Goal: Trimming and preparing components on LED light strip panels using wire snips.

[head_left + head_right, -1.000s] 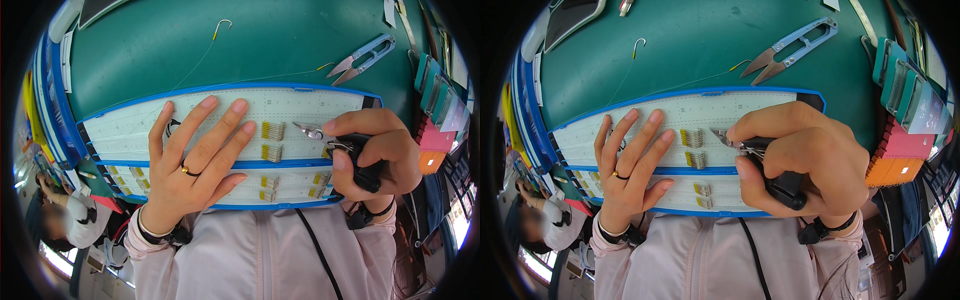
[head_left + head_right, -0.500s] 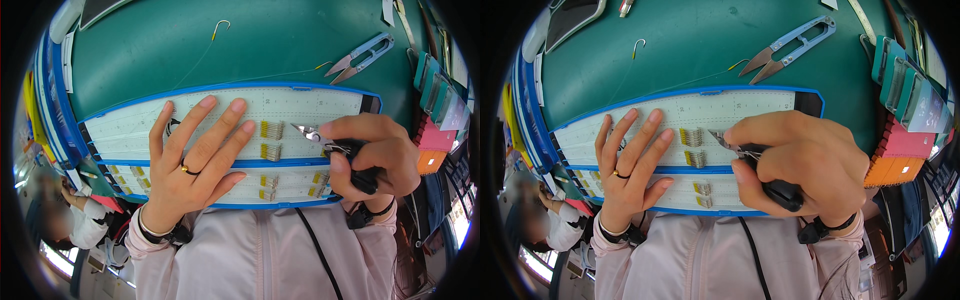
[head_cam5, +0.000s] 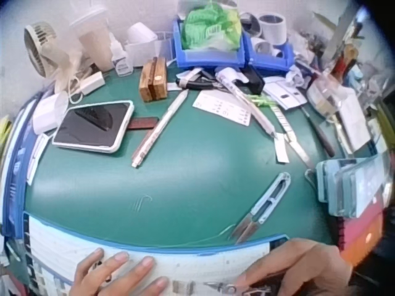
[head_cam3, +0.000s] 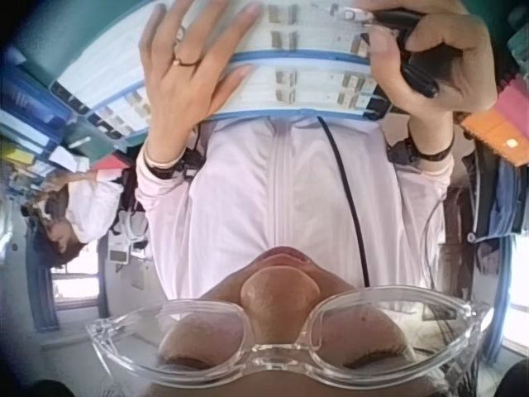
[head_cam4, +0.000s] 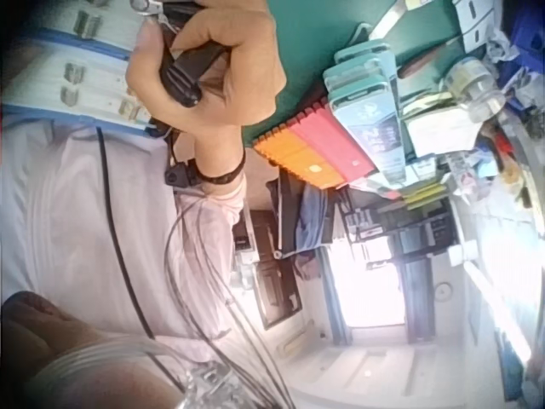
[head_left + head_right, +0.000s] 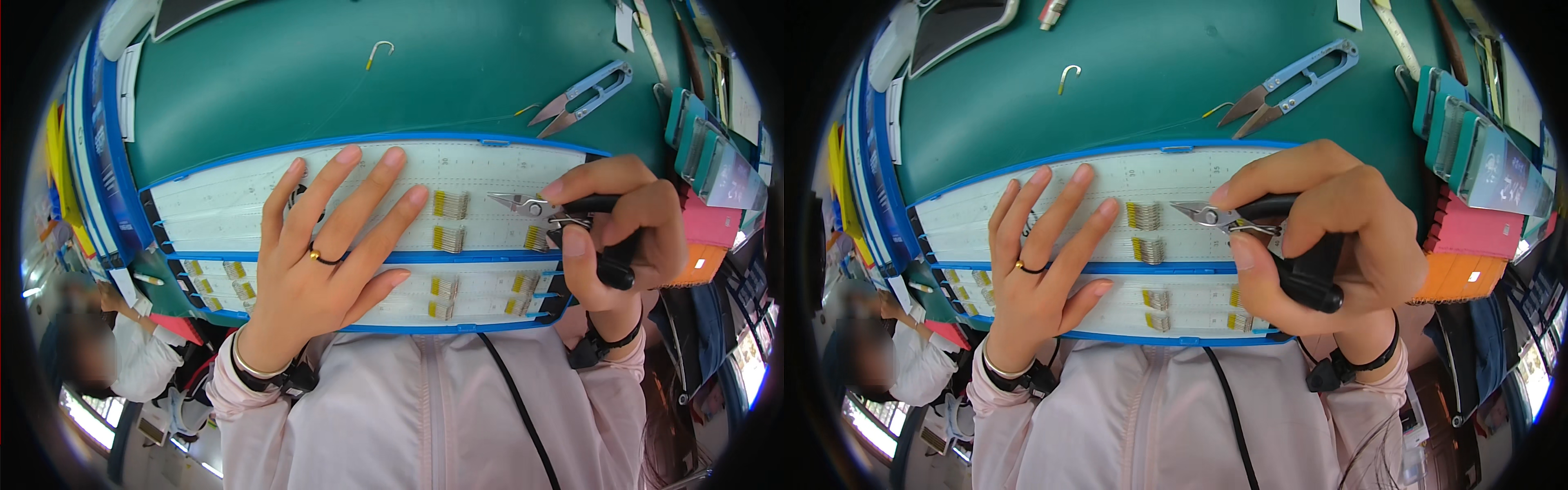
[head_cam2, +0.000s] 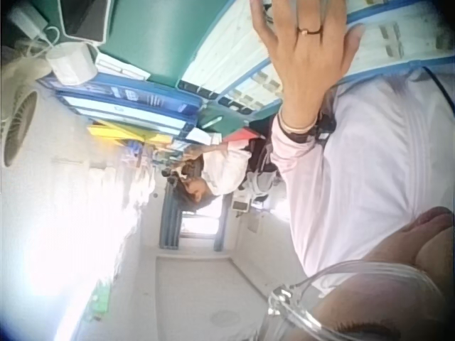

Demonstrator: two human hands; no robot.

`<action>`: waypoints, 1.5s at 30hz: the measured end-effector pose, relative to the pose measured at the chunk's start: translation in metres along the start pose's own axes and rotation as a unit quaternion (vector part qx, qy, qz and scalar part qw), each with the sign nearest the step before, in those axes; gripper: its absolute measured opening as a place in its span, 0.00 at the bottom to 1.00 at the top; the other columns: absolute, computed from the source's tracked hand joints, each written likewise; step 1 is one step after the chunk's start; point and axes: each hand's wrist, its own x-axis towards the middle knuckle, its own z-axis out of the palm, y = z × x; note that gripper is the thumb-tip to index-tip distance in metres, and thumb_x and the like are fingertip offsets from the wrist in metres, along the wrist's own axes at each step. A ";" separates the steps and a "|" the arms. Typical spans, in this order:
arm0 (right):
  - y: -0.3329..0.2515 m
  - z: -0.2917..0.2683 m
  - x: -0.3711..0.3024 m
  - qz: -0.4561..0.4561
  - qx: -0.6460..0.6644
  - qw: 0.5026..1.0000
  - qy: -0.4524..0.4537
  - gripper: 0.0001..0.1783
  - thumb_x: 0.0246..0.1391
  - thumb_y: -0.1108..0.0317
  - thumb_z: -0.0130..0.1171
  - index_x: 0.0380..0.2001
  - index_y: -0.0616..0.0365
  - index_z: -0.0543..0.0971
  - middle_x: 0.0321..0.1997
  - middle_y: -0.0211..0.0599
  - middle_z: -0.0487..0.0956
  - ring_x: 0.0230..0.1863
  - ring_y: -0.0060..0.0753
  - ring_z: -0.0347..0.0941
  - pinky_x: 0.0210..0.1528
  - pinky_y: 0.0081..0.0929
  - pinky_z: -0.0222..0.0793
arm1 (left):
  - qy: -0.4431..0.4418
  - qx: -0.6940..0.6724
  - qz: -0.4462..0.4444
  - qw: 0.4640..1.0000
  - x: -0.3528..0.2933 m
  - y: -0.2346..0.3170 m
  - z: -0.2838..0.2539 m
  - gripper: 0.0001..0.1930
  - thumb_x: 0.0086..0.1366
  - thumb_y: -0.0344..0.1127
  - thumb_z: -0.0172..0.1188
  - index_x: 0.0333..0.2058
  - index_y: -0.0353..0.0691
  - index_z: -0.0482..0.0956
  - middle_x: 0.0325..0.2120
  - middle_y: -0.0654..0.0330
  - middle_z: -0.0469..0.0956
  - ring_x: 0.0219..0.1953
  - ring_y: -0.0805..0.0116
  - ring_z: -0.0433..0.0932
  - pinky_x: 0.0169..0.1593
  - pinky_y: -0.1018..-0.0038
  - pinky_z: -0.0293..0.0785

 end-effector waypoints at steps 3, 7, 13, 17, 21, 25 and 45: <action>0.001 -0.003 -0.002 -0.009 0.023 1.000 0.006 0.15 0.47 0.77 0.63 0.28 0.58 0.64 0.35 0.55 0.80 0.32 0.28 0.73 0.35 0.21 0.70 | 0.031 -0.036 0.007 0.999 0.001 -0.001 0.002 0.25 0.65 0.53 0.53 0.54 0.44 0.79 0.60 0.53 0.71 0.64 0.50 0.63 0.65 0.52 0.58; -0.010 0.001 -0.008 -0.001 0.154 0.986 0.055 0.18 0.44 0.76 0.65 0.30 0.56 0.64 0.32 0.50 0.80 0.31 0.28 0.71 0.36 0.22 0.69 | 0.096 -0.080 0.037 0.991 -0.013 -0.003 -0.001 0.23 0.63 0.48 0.58 0.54 0.43 0.77 0.59 0.54 0.72 0.62 0.51 0.66 0.64 0.53 0.60; -0.062 -0.009 -0.018 -0.004 0.538 0.843 -0.030 0.13 0.46 0.82 0.63 0.31 0.58 0.70 0.35 0.42 0.75 0.24 0.35 0.72 0.17 0.28 0.69 | 0.249 -0.380 -0.036 0.890 -0.059 0.002 -0.054 0.18 0.68 0.50 0.53 0.43 0.40 0.75 0.44 0.55 0.73 0.56 0.53 0.67 0.64 0.48 0.57; -0.079 -0.031 -0.002 -0.073 0.547 0.763 -0.335 0.09 0.48 0.81 0.64 0.33 0.62 0.76 0.35 0.43 0.75 0.22 0.37 0.73 0.20 0.30 0.72 | 0.230 -0.724 -0.037 0.649 -0.066 0.024 -0.095 0.16 0.68 0.49 0.53 0.41 0.41 0.71 0.45 0.57 0.63 0.56 0.56 0.59 0.61 0.50 0.55; -0.107 -0.020 -0.008 -0.050 0.507 0.812 -0.284 0.08 0.48 0.75 0.68 0.33 0.62 0.80 0.31 0.42 0.76 0.21 0.38 0.72 0.20 0.30 0.70 | 0.191 -0.728 -0.318 0.577 -0.116 0.039 -0.152 0.15 0.62 0.46 0.62 0.37 0.43 0.70 0.42 0.54 0.65 0.48 0.61 0.65 0.51 0.57 0.62; -0.098 -0.010 -0.048 -0.034 0.479 0.857 -0.187 0.10 0.57 0.67 0.63 0.33 0.66 0.78 0.28 0.43 0.75 0.18 0.35 0.68 0.19 0.27 0.64 | -0.294 0.024 -0.279 0.914 -0.060 0.074 -0.162 0.16 0.66 0.42 0.56 0.44 0.36 0.68 0.34 0.53 0.74 0.34 0.65 0.76 0.36 0.72 0.73; -0.085 0.013 -0.116 0.007 0.450 0.893 0.029 0.16 0.62 0.58 0.57 0.28 0.60 0.70 0.21 0.33 0.66 0.09 0.17 0.52 0.08 0.18 0.47 | -0.058 -0.537 -0.461 0.704 -0.110 0.116 -0.175 0.15 0.73 0.40 0.47 0.32 0.36 0.60 0.29 0.60 0.68 0.28 0.71 0.75 0.41 0.63 0.81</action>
